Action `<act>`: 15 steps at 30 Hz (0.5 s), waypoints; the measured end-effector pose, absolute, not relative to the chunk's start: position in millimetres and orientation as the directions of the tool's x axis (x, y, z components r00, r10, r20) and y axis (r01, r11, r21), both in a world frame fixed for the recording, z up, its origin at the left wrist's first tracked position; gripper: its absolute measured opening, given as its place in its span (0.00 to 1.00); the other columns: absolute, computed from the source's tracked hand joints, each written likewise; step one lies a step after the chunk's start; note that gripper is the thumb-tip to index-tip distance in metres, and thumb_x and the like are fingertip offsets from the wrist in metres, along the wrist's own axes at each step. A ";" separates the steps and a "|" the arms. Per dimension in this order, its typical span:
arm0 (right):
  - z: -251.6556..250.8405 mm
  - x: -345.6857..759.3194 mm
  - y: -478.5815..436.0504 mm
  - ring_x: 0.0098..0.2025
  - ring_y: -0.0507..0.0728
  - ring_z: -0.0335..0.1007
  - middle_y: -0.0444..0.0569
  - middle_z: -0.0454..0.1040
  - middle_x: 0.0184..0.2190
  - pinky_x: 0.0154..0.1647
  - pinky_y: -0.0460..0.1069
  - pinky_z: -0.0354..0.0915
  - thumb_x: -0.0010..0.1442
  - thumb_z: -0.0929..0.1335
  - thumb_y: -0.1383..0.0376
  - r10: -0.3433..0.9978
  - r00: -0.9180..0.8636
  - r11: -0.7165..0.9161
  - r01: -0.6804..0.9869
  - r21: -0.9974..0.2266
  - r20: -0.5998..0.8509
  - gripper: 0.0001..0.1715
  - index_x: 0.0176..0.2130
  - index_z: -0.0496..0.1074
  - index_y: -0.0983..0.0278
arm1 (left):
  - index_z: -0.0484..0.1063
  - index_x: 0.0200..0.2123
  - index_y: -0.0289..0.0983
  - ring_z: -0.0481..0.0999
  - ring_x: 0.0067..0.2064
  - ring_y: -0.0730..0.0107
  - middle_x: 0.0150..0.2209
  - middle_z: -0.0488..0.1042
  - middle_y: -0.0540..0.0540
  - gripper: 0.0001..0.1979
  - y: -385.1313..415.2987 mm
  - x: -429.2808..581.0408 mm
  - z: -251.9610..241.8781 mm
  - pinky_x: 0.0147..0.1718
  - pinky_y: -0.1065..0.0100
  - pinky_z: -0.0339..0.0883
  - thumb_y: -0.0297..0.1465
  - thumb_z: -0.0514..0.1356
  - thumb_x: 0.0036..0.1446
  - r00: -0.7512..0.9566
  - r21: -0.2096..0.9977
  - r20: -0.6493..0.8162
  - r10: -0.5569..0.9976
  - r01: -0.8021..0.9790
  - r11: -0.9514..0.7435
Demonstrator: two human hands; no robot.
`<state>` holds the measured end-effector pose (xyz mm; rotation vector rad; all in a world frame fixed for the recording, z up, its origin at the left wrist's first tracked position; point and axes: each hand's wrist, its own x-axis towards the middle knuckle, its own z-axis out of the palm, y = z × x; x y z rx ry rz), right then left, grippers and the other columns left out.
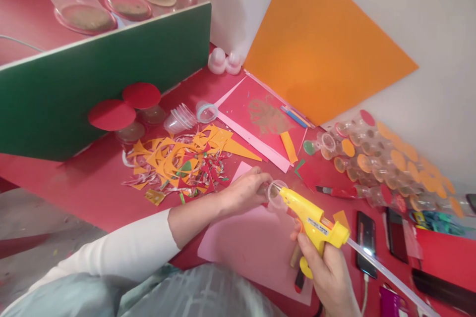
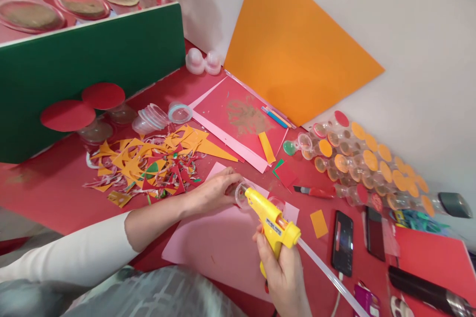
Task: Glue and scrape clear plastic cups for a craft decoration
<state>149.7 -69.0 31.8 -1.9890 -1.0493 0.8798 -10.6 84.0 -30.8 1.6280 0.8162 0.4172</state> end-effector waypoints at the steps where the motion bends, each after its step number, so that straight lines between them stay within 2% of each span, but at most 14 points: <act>1: 31.5 150.9 -68.7 0.36 0.62 0.81 0.55 0.82 0.32 0.38 0.52 0.77 0.58 0.73 0.47 0.870 0.428 -0.419 0.386 -0.822 -0.242 0.21 0.36 0.80 0.63 | 0.73 0.36 0.36 0.67 0.35 0.72 0.33 0.62 0.52 0.07 83.9 -10.5 -31.1 0.35 0.72 0.64 0.26 0.66 0.52 0.688 0.959 -0.169 0.705 0.280 -0.044; 7: 33.3 142.8 -74.0 0.38 0.62 0.79 0.56 0.82 0.35 0.36 0.51 0.75 0.59 0.71 0.45 0.856 0.485 -0.416 0.444 -0.793 -0.178 0.24 0.36 0.79 0.64 | 0.73 0.36 0.37 0.67 0.35 0.72 0.33 0.62 0.52 0.08 83.3 -9.9 -33.7 0.35 0.72 0.65 0.27 0.66 0.51 0.680 0.962 -0.144 0.718 0.268 -0.060; 15: 33.3 143.4 -80.5 0.37 0.61 0.78 0.56 0.81 0.36 0.36 0.51 0.74 0.58 0.72 0.43 0.856 0.476 -0.433 0.449 -0.782 -0.201 0.27 0.37 0.79 0.64 | 0.73 0.36 0.37 0.67 0.35 0.71 0.33 0.62 0.51 0.07 82.8 -9.7 -33.3 0.36 0.72 0.64 0.25 0.65 0.51 0.680 0.961 -0.149 0.718 0.271 -0.058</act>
